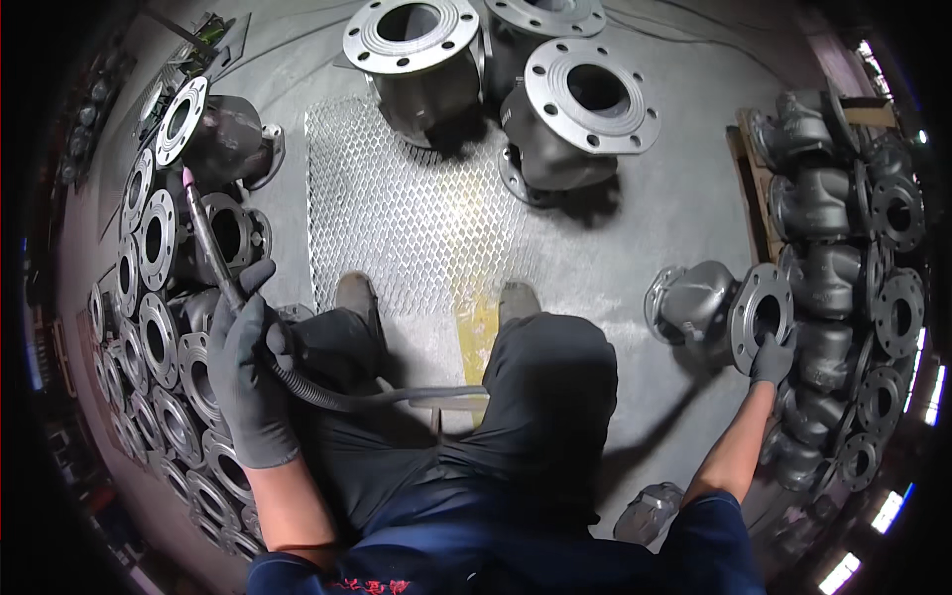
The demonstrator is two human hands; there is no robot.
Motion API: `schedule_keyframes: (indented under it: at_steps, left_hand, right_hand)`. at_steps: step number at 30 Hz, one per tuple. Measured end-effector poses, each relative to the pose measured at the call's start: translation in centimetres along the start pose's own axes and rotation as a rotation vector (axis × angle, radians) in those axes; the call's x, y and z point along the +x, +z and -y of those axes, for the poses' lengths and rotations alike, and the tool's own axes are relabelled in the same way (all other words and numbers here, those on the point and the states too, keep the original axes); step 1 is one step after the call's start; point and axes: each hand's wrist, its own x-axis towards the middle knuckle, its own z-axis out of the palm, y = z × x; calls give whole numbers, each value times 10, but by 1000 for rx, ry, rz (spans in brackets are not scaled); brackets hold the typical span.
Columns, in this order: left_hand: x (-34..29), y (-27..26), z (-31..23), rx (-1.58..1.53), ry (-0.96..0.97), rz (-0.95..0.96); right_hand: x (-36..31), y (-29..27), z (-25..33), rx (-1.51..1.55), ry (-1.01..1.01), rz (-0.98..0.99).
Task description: The recorder uses a handheld die grinder to smooth surfaces and deburr edges on cast metal valve components on a factory floor.
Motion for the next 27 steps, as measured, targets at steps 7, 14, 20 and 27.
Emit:
schedule_keyframes:
  at_steps: [7,14,20,27]
  left_hand:
    - [-14,10,-9,-135,-16,-42]
    - [-10,17,-8,-47,-86,3]
    - [-15,18,-13,-121,-108,-24]
    - [-18,16,-17,-82,-158,9]
  right_hand:
    - [1,-38,23,-361,81,112]
    - [1,27,319,149,-1007,187]
    - [-45,73,433,-243,-1421,470]
    - [-89,88,408,-88,-1391,251]
